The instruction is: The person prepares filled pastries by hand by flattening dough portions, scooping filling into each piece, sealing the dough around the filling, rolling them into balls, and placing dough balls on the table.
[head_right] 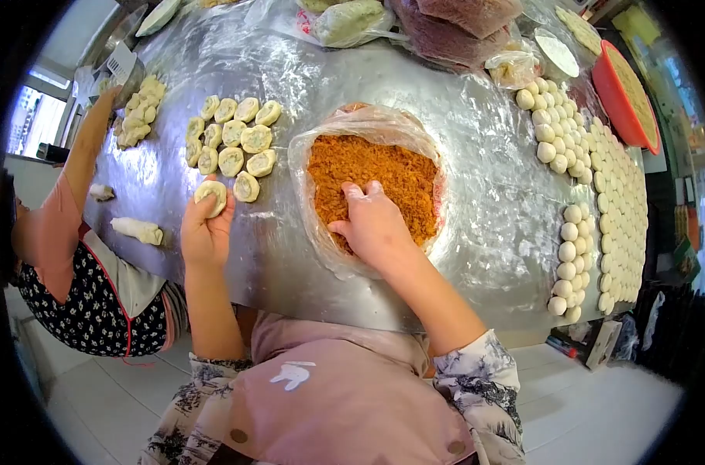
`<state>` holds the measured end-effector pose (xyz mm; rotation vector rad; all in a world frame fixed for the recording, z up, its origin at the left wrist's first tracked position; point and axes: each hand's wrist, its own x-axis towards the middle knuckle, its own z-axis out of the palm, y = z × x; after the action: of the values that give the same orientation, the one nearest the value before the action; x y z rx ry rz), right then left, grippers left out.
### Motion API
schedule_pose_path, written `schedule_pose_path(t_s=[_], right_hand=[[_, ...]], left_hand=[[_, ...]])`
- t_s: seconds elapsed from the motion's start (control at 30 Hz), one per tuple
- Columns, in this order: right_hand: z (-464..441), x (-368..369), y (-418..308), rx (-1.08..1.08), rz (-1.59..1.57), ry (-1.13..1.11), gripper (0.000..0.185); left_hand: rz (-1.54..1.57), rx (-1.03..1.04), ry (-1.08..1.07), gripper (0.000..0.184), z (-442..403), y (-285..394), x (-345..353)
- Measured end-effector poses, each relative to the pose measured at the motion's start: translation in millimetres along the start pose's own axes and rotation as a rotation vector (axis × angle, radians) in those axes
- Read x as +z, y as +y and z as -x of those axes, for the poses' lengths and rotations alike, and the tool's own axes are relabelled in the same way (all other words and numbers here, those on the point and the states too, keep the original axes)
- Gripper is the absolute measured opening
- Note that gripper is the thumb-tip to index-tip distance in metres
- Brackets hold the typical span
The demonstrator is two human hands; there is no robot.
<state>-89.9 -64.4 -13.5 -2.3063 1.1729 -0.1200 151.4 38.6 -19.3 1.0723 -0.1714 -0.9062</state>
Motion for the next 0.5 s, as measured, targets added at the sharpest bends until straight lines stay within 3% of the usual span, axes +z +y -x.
schedule_pose_path(t_s=[0.1,0.2,0.3,0.4,0.5], right_hand=[[0,0,7,-0.052,0.023,-0.017,0.040],[2,-13,24,-0.078,0.048,-0.073,0.028],[2,-28,41,-0.049,0.029,-0.049,0.022],[2,-48,47,0.003,-0.083,0.132,0.023],[4,-79,25,0.276,-0.292,0.109,0.025]], left_hand=[[0.269,-0.194,-0.268,0.034,16,9,25],[0.346,-0.359,-0.482,0.031,23,-9,51],[0.083,-0.521,-0.568,0.028,30,-32,81],[-0.088,-0.646,-0.547,0.026,32,-55,110],[-0.011,-0.701,-0.373,0.026,30,-81,122]])
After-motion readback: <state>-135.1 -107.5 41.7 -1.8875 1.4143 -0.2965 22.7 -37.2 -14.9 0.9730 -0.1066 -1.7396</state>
